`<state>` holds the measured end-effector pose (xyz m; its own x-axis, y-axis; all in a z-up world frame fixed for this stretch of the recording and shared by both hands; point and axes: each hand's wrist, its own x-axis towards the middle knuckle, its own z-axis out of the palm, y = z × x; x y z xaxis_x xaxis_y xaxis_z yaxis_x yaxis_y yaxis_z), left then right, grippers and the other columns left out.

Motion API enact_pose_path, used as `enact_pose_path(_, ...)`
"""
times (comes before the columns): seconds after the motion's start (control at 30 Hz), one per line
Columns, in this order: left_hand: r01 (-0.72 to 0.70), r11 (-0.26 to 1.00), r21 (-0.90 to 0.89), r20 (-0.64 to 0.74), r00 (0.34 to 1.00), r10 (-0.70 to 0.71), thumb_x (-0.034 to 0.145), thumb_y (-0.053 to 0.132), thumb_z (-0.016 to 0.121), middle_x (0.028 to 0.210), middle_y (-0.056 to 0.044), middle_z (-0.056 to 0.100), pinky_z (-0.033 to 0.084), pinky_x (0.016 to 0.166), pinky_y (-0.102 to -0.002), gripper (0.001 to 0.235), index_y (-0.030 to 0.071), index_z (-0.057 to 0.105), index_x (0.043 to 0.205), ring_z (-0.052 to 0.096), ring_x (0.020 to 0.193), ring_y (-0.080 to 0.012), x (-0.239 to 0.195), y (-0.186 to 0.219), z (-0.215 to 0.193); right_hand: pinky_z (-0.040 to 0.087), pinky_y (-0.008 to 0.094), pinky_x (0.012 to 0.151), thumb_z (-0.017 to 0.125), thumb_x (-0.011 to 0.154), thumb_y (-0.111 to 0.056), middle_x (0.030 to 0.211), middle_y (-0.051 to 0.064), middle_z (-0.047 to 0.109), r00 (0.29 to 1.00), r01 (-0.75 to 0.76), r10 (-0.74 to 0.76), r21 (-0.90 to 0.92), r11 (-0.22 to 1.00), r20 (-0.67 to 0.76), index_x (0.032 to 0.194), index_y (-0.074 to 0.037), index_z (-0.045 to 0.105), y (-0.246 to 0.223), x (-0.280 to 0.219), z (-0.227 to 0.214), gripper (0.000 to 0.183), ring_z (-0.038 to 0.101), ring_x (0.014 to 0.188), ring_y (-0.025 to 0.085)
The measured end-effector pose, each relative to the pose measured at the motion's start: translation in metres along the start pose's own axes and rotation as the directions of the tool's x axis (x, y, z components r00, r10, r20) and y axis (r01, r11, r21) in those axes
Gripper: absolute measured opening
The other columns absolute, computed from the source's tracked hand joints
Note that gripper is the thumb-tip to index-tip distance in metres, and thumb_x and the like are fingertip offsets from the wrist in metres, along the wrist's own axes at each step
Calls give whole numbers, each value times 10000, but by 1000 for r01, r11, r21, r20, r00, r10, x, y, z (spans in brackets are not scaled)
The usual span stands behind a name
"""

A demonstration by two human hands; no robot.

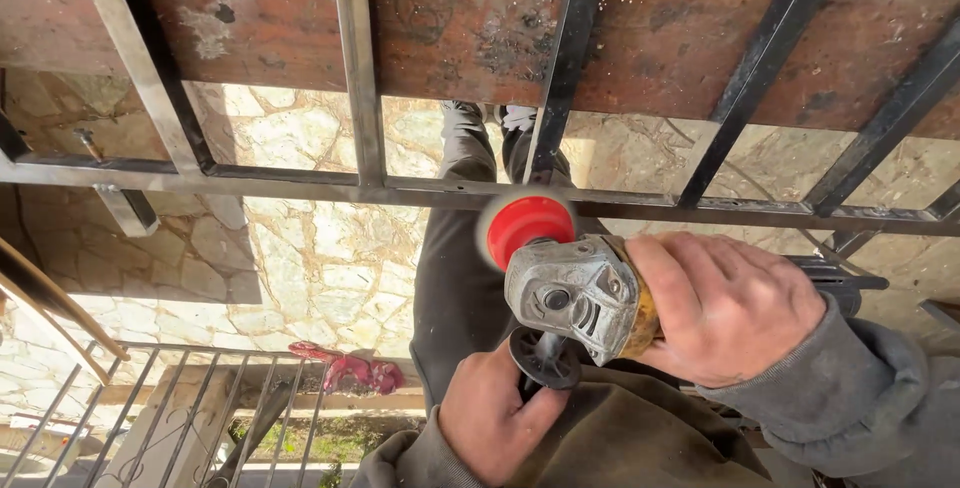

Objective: Grinding the surface of a metal gate with an angle grinder.

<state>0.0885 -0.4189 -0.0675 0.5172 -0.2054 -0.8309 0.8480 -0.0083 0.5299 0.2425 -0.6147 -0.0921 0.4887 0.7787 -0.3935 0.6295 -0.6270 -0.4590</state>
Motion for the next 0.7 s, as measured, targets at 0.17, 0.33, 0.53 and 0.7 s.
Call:
enact_pose_path(0.17,53,996,71,22,998,-55,843,171,697,744,-169,711,569,628,-430,272,71,675,1095,733,693,-378,5,5,0,611,412,668,759,771,-614,919,163,739,1000,-2,2,39,999,-1,1225,-6,580,6,-9,3,779,759,768,307)
enact_pose_path(0.33,65,995,80,33,997,-67,844,180,688,772,-171,730,566,640,-429,239,65,683,1053,743,732,-380,11,9,2,610,409,670,778,762,-616,922,156,739,999,-17,14,53,998,43,1239,-4,575,10,-11,-2,802,755,764,301)
enact_pose_path(0.53,102,995,23,57,993,-103,832,162,679,819,-173,738,595,709,-415,248,55,666,1056,757,803,-375,15,13,1,610,412,660,790,759,-553,904,167,734,1000,5,-7,65,998,30,1214,-9,574,19,-4,-4,742,756,765,316)
enact_pose_path(0.7,69,998,14,104,992,-70,828,147,677,862,-171,749,591,747,-427,294,44,666,1103,757,852,-384,17,17,-4,621,419,685,764,805,-576,909,189,727,1000,11,-15,122,993,27,1221,9,548,24,-9,1,750,755,782,321)
